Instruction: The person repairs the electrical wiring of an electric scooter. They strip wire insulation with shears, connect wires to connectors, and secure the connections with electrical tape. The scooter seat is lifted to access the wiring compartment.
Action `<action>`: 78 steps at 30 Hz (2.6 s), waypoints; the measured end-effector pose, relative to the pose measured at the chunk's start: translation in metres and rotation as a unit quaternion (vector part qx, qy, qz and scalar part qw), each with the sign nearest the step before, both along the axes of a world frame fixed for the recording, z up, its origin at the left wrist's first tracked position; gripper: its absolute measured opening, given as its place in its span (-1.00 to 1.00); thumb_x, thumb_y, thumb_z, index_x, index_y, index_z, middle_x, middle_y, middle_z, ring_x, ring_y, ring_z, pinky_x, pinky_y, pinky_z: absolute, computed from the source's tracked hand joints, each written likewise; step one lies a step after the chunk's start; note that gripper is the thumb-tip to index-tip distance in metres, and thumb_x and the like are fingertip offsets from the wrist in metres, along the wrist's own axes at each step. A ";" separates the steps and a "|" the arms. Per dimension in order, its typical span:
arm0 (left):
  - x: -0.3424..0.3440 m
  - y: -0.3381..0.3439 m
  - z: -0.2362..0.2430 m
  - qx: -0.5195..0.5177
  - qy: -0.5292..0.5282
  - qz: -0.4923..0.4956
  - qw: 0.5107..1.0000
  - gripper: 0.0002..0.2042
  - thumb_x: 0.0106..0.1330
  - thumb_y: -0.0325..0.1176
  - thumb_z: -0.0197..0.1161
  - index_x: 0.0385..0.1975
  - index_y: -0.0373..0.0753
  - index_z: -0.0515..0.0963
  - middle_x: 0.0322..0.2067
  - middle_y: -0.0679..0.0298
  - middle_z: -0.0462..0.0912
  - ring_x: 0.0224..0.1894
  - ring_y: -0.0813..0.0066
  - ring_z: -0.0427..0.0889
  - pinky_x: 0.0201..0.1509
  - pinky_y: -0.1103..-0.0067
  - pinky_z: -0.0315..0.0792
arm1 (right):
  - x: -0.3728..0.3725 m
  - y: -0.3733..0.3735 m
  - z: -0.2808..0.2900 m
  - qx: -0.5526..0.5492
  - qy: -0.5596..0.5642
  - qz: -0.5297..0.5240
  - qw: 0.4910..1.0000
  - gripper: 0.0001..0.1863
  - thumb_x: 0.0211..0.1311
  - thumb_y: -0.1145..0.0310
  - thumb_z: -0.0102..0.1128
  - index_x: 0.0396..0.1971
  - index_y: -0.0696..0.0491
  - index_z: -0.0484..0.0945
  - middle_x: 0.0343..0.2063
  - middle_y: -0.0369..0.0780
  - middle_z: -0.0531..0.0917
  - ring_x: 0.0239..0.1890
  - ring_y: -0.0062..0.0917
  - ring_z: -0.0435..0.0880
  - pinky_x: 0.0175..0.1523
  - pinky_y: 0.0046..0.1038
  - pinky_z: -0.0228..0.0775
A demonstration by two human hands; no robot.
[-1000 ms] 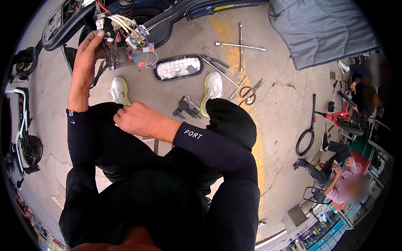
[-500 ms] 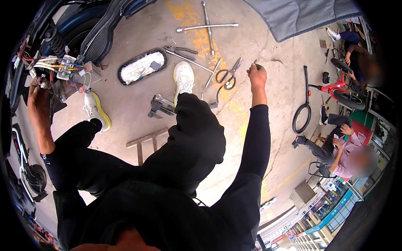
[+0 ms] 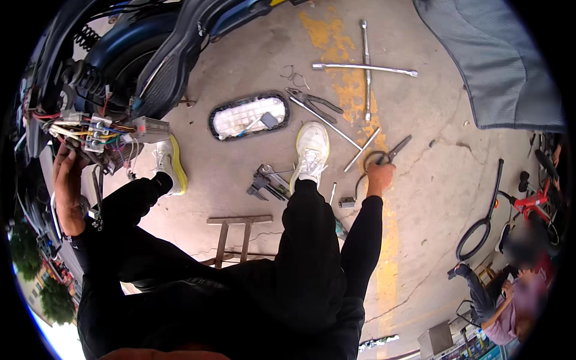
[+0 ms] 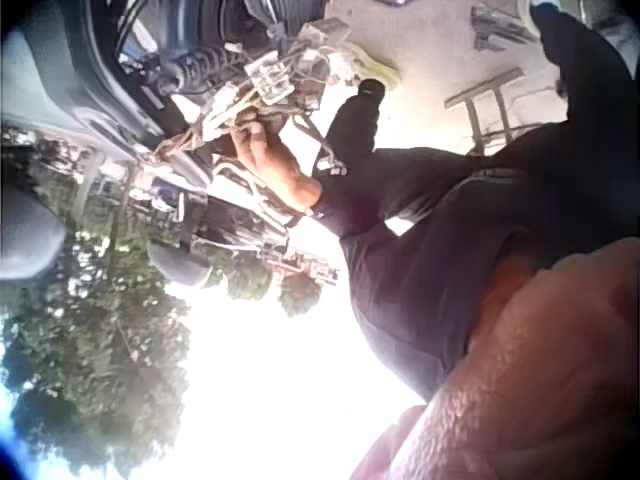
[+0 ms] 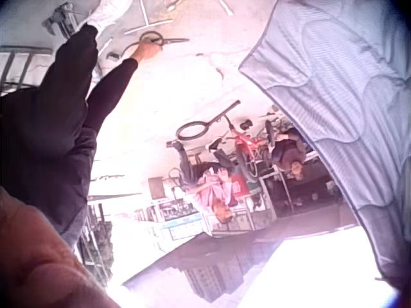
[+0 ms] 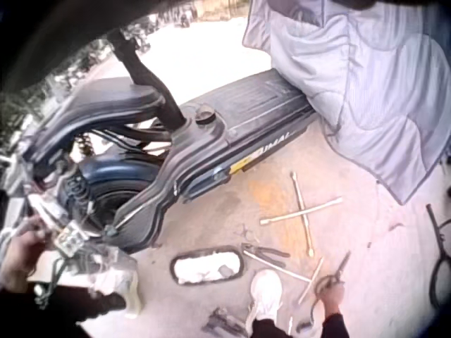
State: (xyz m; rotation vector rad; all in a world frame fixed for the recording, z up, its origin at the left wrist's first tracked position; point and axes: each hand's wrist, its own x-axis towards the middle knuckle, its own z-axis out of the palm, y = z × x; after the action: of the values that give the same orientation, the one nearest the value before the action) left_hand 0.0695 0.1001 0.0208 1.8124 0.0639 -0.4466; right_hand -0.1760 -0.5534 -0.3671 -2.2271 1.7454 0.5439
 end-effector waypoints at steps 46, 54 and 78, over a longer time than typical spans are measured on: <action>-0.020 -0.011 0.012 -0.242 -0.025 -0.080 0.967 -0.62 0.27 -0.54 0.22 0.10 -0.45 0.52 -0.15 0.23 0.70 -0.28 0.57 0.63 -0.26 0.61 0.50 | -0.006 0.294 0.492 0.421 -0.665 0.143 0.600 -0.48 0.50 0.22 0.01 0.35 0.12 0.27 -0.28 -0.25 0.49 -0.29 -0.55 0.50 -0.09 -0.43 0.44; -0.026 -0.013 0.015 -0.257 -0.012 -0.086 0.962 -0.54 0.20 -0.57 0.23 0.16 -0.44 0.50 -0.07 0.15 0.71 -0.11 0.48 0.70 -0.07 0.57 0.58 | 0.071 0.430 0.435 0.088 -0.487 0.421 0.760 -0.64 0.35 0.32 0.28 0.07 0.15 0.57 -0.48 -0.34 0.54 -0.46 -0.70 0.51 -0.40 -0.61 0.41; -0.037 -0.002 0.016 -0.223 -0.086 -0.105 0.965 -0.64 0.28 -0.50 0.29 0.09 -0.40 0.59 -0.13 0.19 0.75 -0.14 0.57 0.69 -0.01 0.60 0.53 | 0.052 0.457 0.385 0.660 -0.413 0.163 0.606 -0.44 0.51 -0.08 -0.04 0.00 0.21 0.49 -0.46 -0.26 0.51 -0.60 -0.62 0.43 -0.52 -0.55 0.32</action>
State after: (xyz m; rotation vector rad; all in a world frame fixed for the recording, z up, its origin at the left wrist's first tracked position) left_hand 0.0327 0.0985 0.0368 1.4095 -0.3289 -0.4120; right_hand -0.1241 -0.0968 0.0174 -1.1862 0.1330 0.4597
